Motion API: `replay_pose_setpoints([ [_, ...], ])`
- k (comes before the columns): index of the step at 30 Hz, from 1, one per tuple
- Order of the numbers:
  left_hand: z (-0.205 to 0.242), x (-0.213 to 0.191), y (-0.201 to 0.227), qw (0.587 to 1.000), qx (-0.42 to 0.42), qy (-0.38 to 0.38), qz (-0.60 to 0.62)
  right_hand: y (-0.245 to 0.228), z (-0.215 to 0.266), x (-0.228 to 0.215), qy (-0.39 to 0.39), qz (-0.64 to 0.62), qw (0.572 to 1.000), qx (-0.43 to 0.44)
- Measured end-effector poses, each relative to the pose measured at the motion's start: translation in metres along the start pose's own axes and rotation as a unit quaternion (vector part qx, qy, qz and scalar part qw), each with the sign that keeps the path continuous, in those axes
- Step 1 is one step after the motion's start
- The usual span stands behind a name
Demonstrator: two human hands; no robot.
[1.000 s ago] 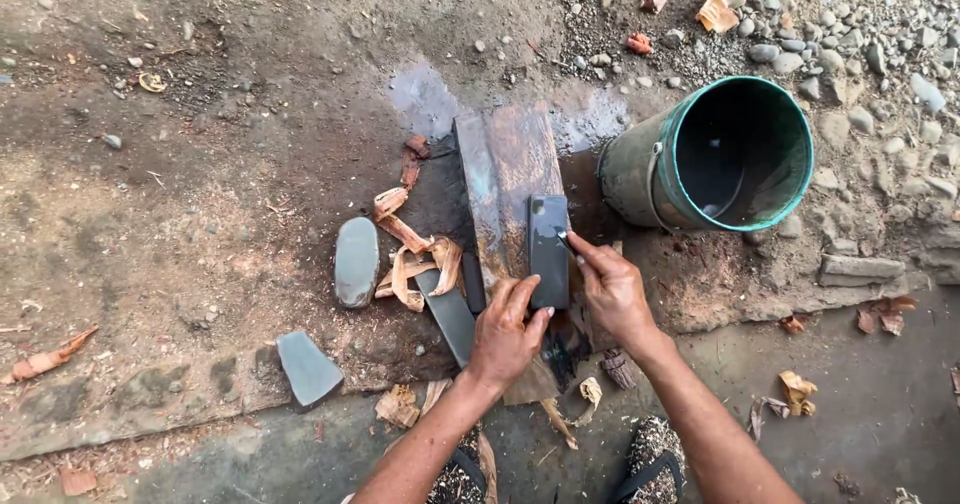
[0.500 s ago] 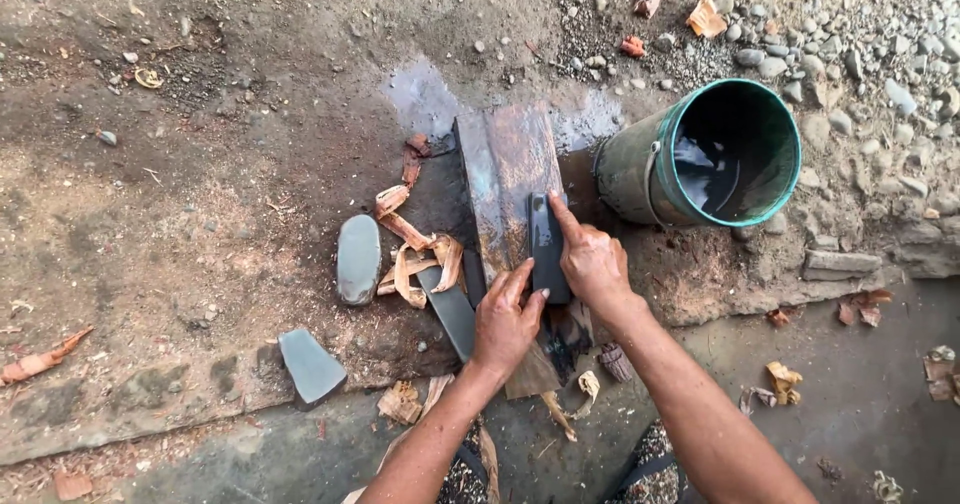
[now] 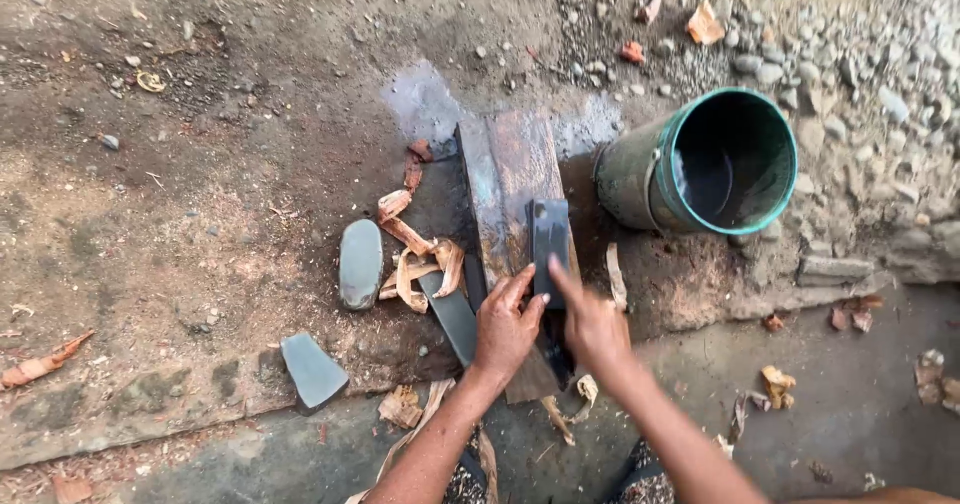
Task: Sharpening a small metal tool using a whetstone and water.
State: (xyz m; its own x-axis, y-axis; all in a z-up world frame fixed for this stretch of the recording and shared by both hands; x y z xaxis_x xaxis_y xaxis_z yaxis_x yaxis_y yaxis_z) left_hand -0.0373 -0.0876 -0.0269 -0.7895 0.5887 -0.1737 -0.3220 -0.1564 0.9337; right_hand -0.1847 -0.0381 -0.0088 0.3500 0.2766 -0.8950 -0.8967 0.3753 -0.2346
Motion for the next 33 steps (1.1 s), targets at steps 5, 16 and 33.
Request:
replay_pose_setpoints([
  [5, 0.003, -0.004, 0.008, 0.999, 0.044, 0.023, 0.002, -0.005, -0.02, -0.024, 0.05, -0.075, 0.995, -0.048],
  [16, 0.001, 0.001, 0.0, 1.0, 0.024, 0.009, 0.006, 0.015, -0.013, 0.002, -0.01, -0.053, 0.998, 0.043],
  [33, 0.001, 0.002, -0.008, 1.0, 0.024, -0.004, -0.016, -0.011, -0.026, -0.027, 0.089, -0.144, 0.985, -0.038],
])
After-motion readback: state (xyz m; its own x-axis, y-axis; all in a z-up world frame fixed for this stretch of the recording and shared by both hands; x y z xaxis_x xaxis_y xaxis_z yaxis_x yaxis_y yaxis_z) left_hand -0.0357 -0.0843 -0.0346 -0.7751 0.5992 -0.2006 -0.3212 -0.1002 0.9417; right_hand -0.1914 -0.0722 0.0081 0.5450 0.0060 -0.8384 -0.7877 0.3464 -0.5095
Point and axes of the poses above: each hand's wrist, its own z-axis away from the middle knuckle, its own x-axis out of the palm, y = z × x, the point moved 10 cm from there along -z, towards the middle knuckle, and after that the axes turned 8 degrees about -y, right-handed, at the moved point
